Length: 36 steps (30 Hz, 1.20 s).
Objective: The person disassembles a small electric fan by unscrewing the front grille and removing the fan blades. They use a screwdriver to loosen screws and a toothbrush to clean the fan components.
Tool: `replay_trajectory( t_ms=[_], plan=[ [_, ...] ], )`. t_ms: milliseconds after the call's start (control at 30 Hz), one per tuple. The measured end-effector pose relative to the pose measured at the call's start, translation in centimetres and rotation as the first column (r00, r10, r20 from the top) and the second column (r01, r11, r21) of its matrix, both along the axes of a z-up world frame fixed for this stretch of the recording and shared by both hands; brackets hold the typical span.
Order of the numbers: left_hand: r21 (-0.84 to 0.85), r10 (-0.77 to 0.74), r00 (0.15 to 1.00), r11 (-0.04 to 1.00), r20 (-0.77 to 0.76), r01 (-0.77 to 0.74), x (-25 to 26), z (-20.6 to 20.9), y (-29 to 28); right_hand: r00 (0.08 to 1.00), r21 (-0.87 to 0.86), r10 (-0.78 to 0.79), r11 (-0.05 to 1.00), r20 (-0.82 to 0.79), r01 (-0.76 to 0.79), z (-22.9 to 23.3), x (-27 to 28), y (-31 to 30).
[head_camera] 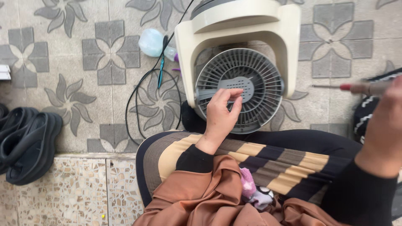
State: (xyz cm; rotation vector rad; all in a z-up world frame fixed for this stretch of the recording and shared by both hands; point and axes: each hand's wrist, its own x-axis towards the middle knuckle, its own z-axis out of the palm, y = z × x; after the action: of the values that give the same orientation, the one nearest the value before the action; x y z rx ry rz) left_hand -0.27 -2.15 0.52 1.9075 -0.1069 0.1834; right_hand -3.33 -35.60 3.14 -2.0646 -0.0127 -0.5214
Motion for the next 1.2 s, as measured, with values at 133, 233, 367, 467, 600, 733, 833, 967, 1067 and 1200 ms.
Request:
replay_trajectory(
  t_ms=[133,233,367,467,600,733,833,967,1067,1200],
  plan=[
    [0.037,0.023,0.996,0.999,0.083,-0.026,0.2,0.6,-4.1,0.973,-0.019,-0.203,0.978,0.113,0.206,-0.7,5.3,-2.8],
    [0.091,-0.068,0.979,0.995,0.193,0.051,1.2,0.0,-8.2,0.931,-0.037,-0.28,0.954,0.233,0.296,-1.6,7.7,-4.9],
    [0.121,-0.147,0.972,0.985,0.182,0.126,4.1,-2.2,-15.0,0.883,0.026,-0.373,0.924,0.286,0.382,-2.0,7.9,-5.5],
    [0.143,-0.155,0.959,0.982,0.236,0.124,7.4,-4.4,-20.3,0.871,0.133,-0.441,0.897,0.218,0.421,-1.4,7.4,-5.4],
    [0.187,-0.239,0.922,0.964,0.306,0.189,11.4,-6.8,-24.6,0.853,0.201,-0.479,0.874,0.208,0.443,-1.5,7.4,-6.0],
    [0.137,-0.334,0.942,0.932,-0.038,0.336,12.4,-9.6,-27.2,0.85,0.295,-0.507,0.842,0.142,0.452,-2.4,7.9,-6.7],
    [0.212,-0.268,0.946,0.95,0.18,0.229,12.7,-12.5,-28.5,0.836,0.277,-0.532,0.83,0.135,0.483,-3.1,7.8,-7.4],
    [0.195,-0.133,0.991,0.972,0.009,0.129,14.3,-15.5,-30.3,0.8,0.375,-0.584,0.779,0.139,0.503,-3.6,7.2,-8.9],
    [0.164,-0.023,0.976,0.985,-0.216,0.06,16.6,-17.0,-31.8,0.785,0.458,-0.61,0.732,0.111,0.504,-3.4,6.8,-9.7],
    [0.272,0.035,0.997,0.962,-0.073,-0.014,19.0,-19.8,-33.2,0.774,0.573,-0.632,0.651,0.046,0.498,-2.9,6.8,-9.9]
  ],
)
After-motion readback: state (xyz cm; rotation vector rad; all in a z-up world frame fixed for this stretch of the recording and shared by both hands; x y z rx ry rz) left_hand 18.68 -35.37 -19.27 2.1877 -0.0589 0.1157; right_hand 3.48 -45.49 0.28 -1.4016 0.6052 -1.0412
